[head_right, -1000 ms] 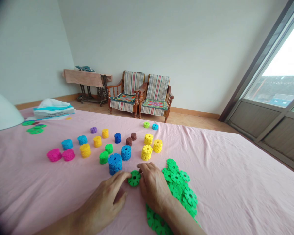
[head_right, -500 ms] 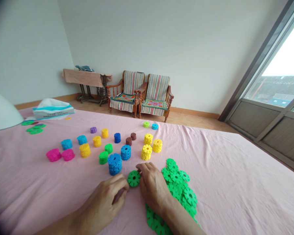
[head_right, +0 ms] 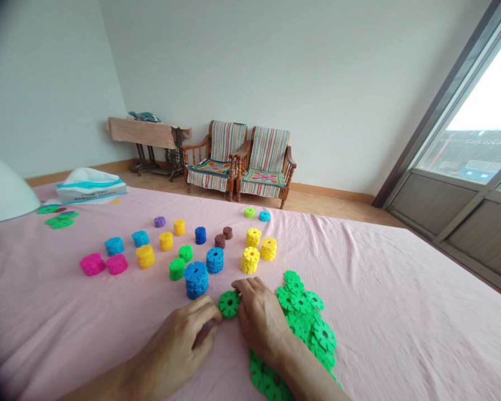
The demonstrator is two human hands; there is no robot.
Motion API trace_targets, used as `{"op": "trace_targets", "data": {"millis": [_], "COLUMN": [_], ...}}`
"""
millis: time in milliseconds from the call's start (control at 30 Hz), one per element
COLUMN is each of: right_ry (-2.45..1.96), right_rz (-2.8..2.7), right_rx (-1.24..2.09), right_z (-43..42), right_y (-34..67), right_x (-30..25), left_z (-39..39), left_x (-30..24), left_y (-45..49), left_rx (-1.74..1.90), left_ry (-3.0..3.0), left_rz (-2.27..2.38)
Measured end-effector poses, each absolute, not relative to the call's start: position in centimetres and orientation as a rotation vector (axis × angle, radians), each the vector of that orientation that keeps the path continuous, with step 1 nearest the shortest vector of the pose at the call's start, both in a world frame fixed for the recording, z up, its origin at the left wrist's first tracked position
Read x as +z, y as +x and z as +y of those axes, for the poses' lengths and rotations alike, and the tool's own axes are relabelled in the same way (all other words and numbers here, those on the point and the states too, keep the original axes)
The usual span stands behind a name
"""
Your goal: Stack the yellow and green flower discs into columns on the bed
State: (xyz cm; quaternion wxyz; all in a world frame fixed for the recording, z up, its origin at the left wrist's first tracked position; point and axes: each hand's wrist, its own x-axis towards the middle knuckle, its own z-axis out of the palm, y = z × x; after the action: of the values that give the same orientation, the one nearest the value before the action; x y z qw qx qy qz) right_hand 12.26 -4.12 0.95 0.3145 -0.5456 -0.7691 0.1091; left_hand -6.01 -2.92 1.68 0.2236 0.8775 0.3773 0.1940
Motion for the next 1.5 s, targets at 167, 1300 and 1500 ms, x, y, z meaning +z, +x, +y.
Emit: {"op": "trace_targets", "data": {"millis": [167,1300,1500], "right_ry": [-1.442,-1.458,-1.332], "right_rz": [-2.031,-0.872,-0.728], "right_rx": [0.273,0.479,0.583], "right_z": [-4.1,2.8,2.3], "right_y": [12.4,26.9,28.1], "right_x": [1.0,-2.0,-1.4], "left_z": [-2.9,-6.8,-8.1], "left_x": [1.5,4.4,3.7], "left_y": [-6.0,-3.5,1.7], "left_rx": [0.540,0.502,0.345], "left_ry": [2.422,2.726,2.952], "left_rz": [1.039,0.392,-0.021]}}
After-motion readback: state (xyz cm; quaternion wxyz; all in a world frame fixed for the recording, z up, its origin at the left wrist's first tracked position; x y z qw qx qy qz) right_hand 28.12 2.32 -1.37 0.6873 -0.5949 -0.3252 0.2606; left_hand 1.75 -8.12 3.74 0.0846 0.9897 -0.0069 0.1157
